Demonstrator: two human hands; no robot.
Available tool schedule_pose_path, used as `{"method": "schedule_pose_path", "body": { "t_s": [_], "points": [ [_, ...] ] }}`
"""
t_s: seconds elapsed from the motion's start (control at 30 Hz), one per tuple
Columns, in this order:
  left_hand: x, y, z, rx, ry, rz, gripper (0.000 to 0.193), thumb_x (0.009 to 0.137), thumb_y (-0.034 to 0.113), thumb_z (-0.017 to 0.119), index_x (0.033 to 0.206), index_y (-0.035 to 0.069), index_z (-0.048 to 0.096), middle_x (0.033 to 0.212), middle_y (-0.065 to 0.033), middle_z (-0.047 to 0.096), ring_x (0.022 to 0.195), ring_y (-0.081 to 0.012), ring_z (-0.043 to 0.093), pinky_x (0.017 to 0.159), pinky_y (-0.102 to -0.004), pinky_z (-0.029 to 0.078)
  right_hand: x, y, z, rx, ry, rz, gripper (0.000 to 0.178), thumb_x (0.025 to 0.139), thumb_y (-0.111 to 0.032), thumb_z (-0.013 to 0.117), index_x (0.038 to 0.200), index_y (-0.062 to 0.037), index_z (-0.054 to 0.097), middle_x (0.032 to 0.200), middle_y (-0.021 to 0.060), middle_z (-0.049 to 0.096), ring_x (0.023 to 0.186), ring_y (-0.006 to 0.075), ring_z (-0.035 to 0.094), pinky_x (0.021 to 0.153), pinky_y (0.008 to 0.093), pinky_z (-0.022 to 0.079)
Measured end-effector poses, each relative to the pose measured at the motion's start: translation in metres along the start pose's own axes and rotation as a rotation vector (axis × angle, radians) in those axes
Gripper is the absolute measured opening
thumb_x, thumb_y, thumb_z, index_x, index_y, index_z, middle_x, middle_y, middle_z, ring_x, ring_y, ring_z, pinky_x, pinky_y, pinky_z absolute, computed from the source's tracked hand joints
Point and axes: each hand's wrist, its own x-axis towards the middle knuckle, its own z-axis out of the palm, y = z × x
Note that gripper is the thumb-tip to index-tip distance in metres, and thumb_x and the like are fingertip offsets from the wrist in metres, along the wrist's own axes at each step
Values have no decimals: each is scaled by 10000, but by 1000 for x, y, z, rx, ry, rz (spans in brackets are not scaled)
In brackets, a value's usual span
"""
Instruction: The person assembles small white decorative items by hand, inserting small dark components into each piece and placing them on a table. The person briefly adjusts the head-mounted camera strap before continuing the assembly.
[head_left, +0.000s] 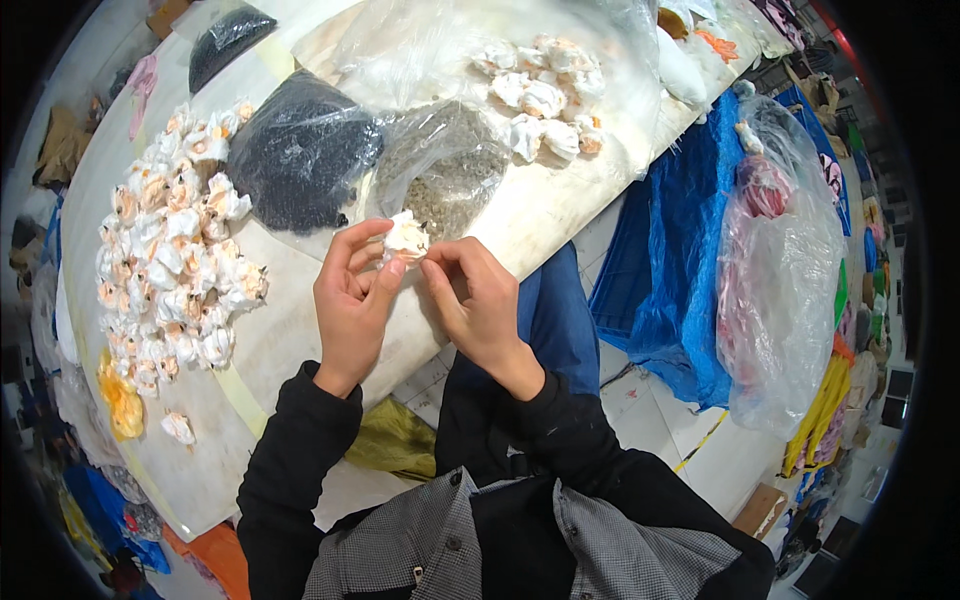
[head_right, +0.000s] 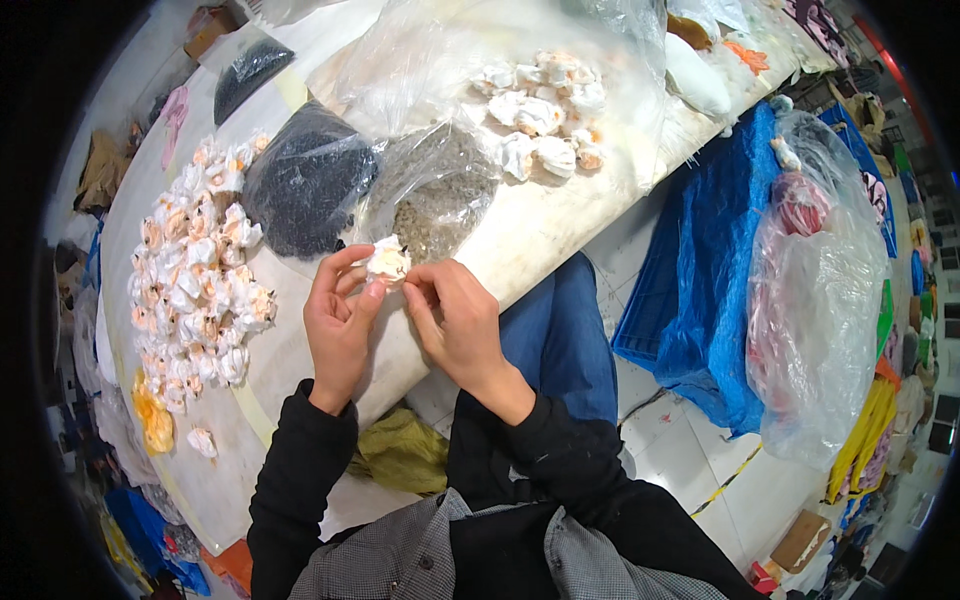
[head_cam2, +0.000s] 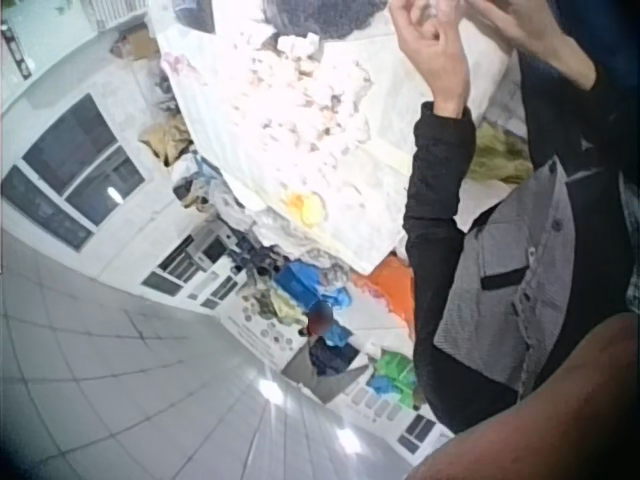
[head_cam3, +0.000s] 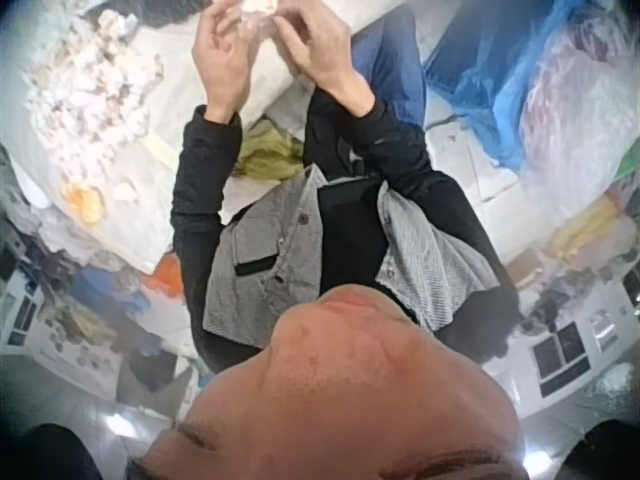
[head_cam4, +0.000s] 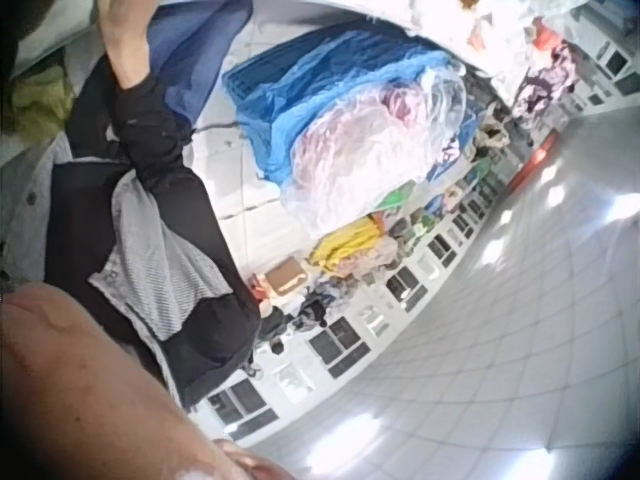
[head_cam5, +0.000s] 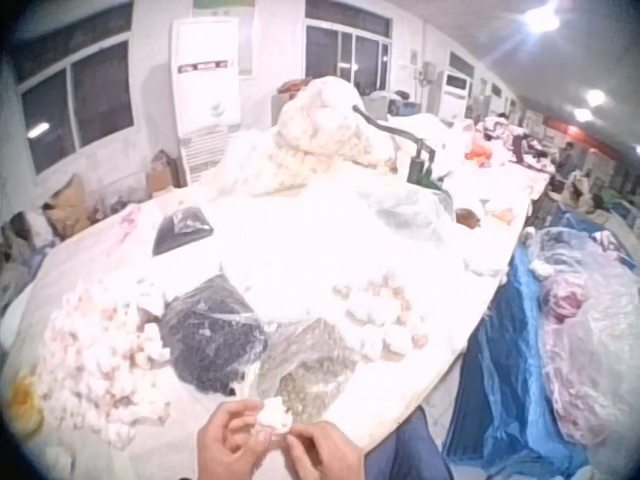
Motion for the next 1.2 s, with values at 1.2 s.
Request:
{"method": "schedule_pose_path", "body": {
  "t_s": [1.2],
  "points": [
    [-1, -9, -5, 637, -148, 221, 161, 937, 126, 699, 1025, -7, 719, 809, -121, 649, 701, -216, 605, 646, -336, 470, -2, 11, -5, 96, -167, 74, 155, 1031, -178, 609, 1100, -40, 592, 886, 191, 659, 828, 409, 664, 708, 439, 524]
  ]
}}
